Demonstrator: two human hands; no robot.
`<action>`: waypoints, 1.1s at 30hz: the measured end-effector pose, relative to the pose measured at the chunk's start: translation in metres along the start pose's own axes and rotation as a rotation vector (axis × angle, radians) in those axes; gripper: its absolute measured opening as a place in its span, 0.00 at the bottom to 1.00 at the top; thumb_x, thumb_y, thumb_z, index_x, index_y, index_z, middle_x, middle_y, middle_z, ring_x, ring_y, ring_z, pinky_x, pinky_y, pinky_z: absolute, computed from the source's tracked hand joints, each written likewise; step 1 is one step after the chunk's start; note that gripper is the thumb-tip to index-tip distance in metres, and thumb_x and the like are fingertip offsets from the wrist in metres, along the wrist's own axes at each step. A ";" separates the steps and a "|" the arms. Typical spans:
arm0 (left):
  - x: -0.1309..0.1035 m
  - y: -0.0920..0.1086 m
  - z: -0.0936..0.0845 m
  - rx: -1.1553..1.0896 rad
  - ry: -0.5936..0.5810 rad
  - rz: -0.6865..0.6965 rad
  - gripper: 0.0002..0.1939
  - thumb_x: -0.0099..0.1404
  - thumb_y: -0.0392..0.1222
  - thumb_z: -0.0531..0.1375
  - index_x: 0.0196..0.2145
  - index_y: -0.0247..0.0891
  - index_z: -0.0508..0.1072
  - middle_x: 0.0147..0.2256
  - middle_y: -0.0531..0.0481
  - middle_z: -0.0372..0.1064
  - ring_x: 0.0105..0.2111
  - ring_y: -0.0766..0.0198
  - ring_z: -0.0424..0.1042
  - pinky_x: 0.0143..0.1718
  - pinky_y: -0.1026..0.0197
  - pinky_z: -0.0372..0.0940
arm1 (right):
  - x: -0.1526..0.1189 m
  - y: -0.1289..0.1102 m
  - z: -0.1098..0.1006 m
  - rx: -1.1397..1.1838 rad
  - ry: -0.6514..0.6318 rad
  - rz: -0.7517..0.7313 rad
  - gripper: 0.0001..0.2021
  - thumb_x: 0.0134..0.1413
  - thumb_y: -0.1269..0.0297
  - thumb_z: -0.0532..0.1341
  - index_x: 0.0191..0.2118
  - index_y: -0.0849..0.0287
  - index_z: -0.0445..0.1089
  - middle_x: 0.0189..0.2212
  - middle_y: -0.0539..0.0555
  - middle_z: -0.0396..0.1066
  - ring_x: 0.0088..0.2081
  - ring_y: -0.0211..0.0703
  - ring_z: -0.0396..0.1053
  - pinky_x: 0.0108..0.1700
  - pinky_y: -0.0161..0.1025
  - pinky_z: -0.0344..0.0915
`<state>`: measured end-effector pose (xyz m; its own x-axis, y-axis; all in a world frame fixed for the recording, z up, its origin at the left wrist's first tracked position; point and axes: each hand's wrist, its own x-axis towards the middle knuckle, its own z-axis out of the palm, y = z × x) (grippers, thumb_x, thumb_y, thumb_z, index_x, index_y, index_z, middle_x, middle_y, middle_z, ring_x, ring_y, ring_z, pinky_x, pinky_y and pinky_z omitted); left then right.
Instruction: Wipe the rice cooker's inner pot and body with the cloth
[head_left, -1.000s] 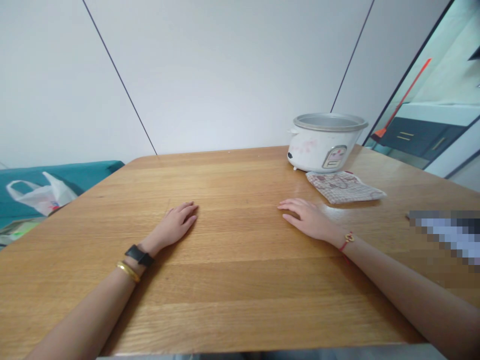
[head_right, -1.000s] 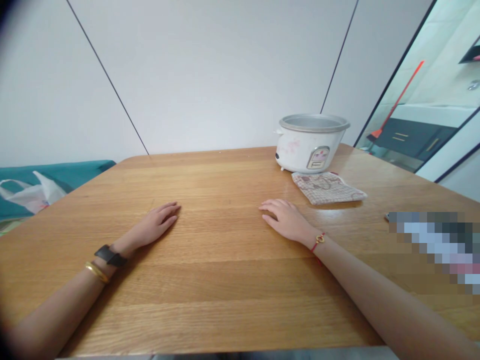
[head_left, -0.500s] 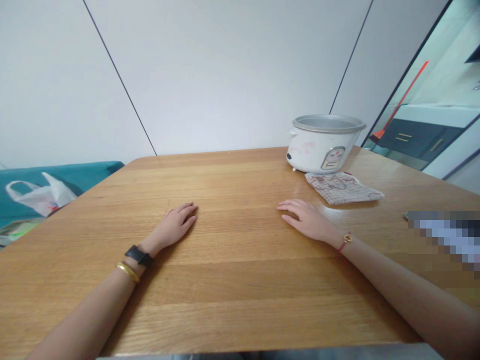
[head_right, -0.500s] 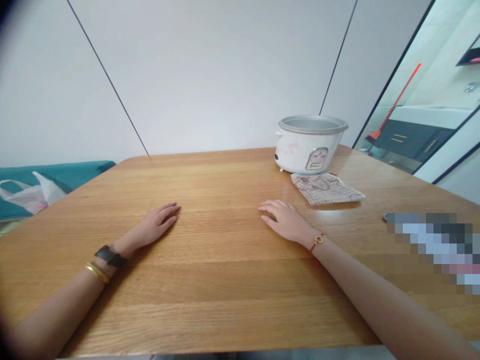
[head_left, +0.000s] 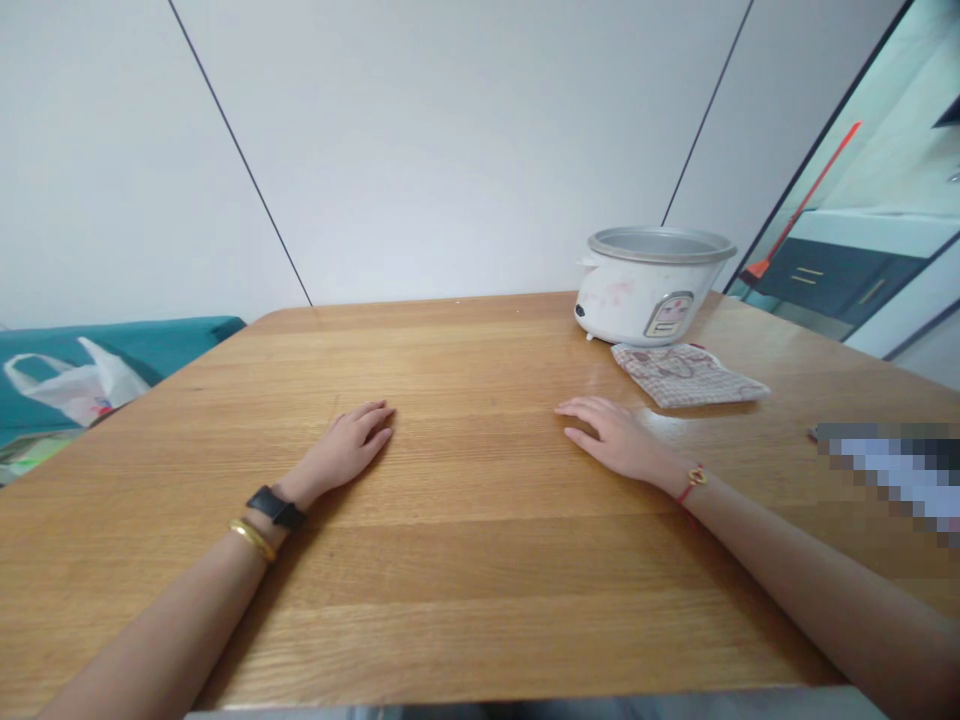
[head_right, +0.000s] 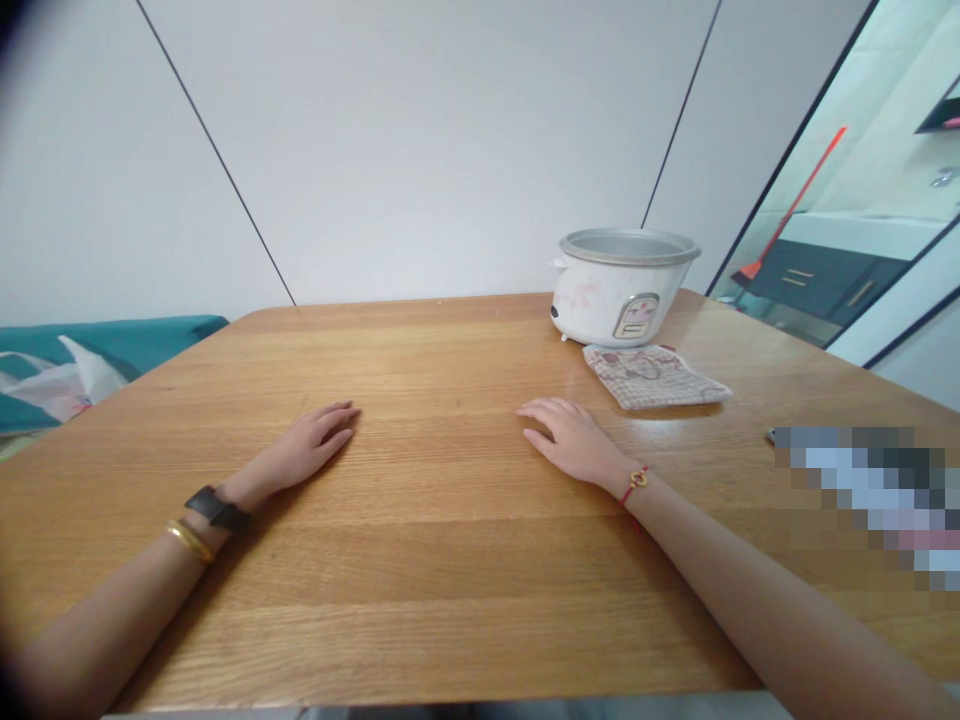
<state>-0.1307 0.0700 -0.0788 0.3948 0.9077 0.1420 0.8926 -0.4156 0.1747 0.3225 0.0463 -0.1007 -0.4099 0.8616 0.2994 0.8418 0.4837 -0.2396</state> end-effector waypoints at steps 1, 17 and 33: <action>0.000 0.000 0.000 -0.007 0.003 0.002 0.32 0.72 0.55 0.45 0.61 0.31 0.69 0.64 0.36 0.61 0.64 0.49 0.61 0.66 0.46 0.55 | 0.000 0.000 0.000 0.003 0.002 -0.002 0.19 0.65 0.56 0.53 0.57 0.53 0.70 0.58 0.56 0.70 0.61 0.53 0.65 0.63 0.58 0.60; -0.002 0.006 -0.003 -0.050 -0.045 0.003 0.29 0.73 0.58 0.47 0.62 0.40 0.68 0.66 0.41 0.58 0.66 0.50 0.57 0.66 0.40 0.50 | 0.000 -0.006 -0.001 -0.039 0.008 0.173 0.34 0.64 0.47 0.53 0.70 0.56 0.51 0.64 0.62 0.63 0.65 0.60 0.60 0.66 0.66 0.52; -0.005 0.018 -0.005 0.029 -0.130 -0.123 0.36 0.72 0.64 0.43 0.69 0.43 0.57 0.70 0.41 0.47 0.70 0.42 0.47 0.63 0.26 0.44 | 0.000 -0.003 0.000 -0.121 -0.097 0.194 0.32 0.65 0.41 0.49 0.68 0.52 0.59 0.68 0.59 0.56 0.69 0.62 0.52 0.67 0.72 0.45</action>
<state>-0.1180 0.0573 -0.0714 0.3059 0.9520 -0.0065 0.9409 -0.3012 0.1549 0.3204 0.0445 -0.1000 -0.2636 0.9501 0.1668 0.9416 0.2910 -0.1696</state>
